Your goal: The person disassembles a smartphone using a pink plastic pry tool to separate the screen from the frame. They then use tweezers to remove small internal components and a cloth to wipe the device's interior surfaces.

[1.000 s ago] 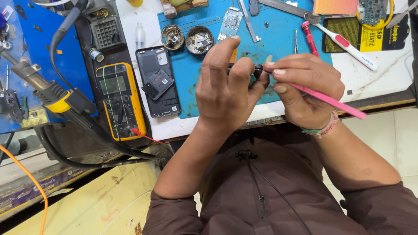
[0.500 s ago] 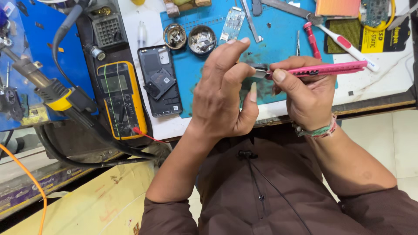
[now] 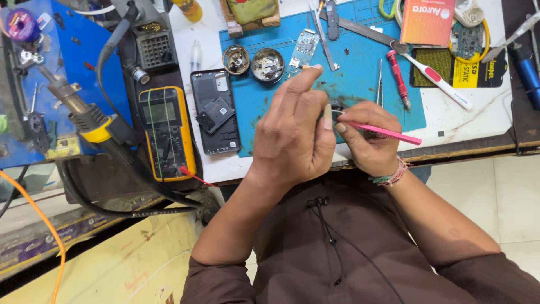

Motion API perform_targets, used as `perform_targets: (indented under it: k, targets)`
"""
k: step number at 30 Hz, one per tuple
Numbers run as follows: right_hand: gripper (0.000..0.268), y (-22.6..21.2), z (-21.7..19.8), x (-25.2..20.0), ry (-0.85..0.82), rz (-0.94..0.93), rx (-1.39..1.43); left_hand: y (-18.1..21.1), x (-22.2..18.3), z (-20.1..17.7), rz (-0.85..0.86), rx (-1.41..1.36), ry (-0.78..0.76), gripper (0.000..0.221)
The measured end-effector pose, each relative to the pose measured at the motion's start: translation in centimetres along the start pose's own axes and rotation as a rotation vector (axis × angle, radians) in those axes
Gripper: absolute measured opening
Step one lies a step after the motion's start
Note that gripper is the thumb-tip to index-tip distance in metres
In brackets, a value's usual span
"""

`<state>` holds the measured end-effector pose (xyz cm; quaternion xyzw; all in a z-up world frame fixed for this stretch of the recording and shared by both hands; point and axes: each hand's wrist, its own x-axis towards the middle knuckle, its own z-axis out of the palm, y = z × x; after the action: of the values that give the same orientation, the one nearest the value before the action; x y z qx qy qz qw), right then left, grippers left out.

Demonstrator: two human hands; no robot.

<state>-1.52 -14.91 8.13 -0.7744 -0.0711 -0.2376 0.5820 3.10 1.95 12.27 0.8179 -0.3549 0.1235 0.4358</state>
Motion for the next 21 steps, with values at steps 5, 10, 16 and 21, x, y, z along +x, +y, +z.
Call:
perform_targets:
  k: [5,10,16,21]
  targets:
    - [0.012,1.5,-0.1,-2.1,0.054,0.24,0.073,1.0,0.4,-0.2,0.03,0.005,0.033,0.023]
    - [0.012,2.8,-0.1,-3.1,0.141,0.58,0.46,1.6,0.6,0.3,-0.022,0.043,0.071,0.031]
    - [0.015,4.3,-0.9,-3.9,-0.02,-0.003,-0.036,1.0,0.7,0.6,-0.07,0.038,0.073,0.032]
    - [0.01,3.1,0.9,-4.4,0.093,0.387,0.196,0.7,0.6,0.6,-0.101,0.034,0.065,0.034]
